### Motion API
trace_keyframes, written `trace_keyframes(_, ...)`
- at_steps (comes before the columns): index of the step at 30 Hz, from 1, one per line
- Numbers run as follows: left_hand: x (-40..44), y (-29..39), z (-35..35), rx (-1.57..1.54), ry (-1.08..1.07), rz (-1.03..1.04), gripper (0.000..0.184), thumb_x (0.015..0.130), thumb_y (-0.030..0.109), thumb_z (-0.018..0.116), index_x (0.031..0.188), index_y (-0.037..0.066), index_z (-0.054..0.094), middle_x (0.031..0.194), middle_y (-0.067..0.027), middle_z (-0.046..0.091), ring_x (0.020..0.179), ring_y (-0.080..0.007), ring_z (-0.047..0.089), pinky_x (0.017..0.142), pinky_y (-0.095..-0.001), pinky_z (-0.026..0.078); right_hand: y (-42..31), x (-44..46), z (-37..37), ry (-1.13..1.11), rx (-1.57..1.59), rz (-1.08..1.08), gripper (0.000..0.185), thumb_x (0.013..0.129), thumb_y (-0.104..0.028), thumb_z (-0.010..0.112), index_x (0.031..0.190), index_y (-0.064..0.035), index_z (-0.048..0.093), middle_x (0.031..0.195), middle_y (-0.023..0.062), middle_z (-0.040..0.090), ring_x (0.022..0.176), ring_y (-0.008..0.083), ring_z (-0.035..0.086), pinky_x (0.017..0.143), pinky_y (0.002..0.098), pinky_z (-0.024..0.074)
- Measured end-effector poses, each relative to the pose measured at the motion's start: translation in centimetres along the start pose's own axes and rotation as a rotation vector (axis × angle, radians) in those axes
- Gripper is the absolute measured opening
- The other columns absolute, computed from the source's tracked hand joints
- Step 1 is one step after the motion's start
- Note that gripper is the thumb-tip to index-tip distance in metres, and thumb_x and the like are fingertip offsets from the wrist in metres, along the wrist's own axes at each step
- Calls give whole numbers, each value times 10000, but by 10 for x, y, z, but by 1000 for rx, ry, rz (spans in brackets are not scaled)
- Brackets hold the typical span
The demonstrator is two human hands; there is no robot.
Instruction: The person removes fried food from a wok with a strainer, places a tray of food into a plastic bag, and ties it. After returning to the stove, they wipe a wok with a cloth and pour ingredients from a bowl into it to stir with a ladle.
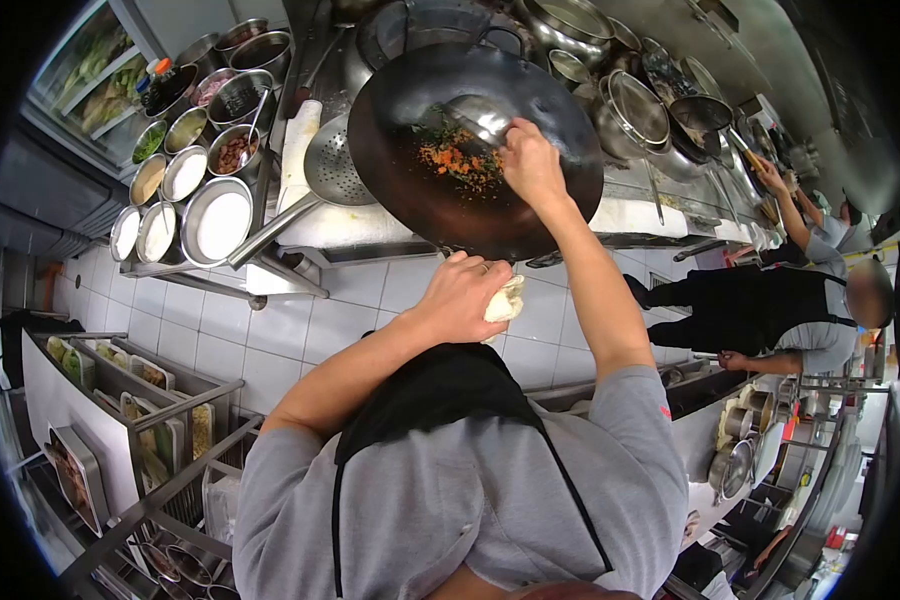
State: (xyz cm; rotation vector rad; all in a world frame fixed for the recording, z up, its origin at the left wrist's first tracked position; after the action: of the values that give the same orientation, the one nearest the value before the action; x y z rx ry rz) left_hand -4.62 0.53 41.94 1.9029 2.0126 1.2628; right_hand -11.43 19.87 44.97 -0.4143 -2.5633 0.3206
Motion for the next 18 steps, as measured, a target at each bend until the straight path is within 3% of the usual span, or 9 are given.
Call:
trace_keyframes(3, 3, 2, -4, 5, 35, 33, 427, 607, 264, 748, 914, 64, 529, 743, -124, 616, 747, -316, 593, 704, -396, 402, -8, -13, 16, -144, 68, -21, 97, 786, -33, 665, 821, 3, 582, 1240, 198, 604, 1003, 433, 611, 850, 484, 511)
trace_keyframes(8, 1, 4, -5, -3, 51, 58, 455, 597, 271, 755, 938, 59, 542, 744, -119, 615, 755, -307, 588, 715, -399, 401, 11, -4, -17, 94, -61, -29, 76, 796, -13, 634, 853, 8, 588, 1263, 231, 578, 958, 452, 623, 841, 488, 529)
trace_keyframes(12, 0, 0, 1, 10, 17, 52, 477, 591, 270, 761, 962, 55, 553, 750, -115, 617, 766, -303, 587, 722, -396, 403, 34, -12, -15, 27, -172, -18, 69, 798, 3, 622, 844, 12, 572, 1261, 250, 569, 908, 458, 633, 795, 502, 539)
trace_keyframes(18, 1, -1, 2, 14, 34, 67, 478, 591, 261, 773, 961, 56, 549, 772, -115, 619, 760, -306, 586, 706, -400, 406, 50, -34, -29, 112, -132, 83, 85, 806, -15, 631, 842, 9, 558, 1260, 247, 570, 899, 459, 633, 782, 501, 542)
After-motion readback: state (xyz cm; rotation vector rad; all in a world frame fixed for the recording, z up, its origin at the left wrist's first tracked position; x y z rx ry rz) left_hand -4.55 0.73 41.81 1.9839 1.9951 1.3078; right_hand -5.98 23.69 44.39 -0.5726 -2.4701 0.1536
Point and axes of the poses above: each hand's wrist, its own x-axis towards the middle knuckle, its own z-axis out of the palm, y = z × x, the point moved 7 cm from there along x, towards the middle knuckle
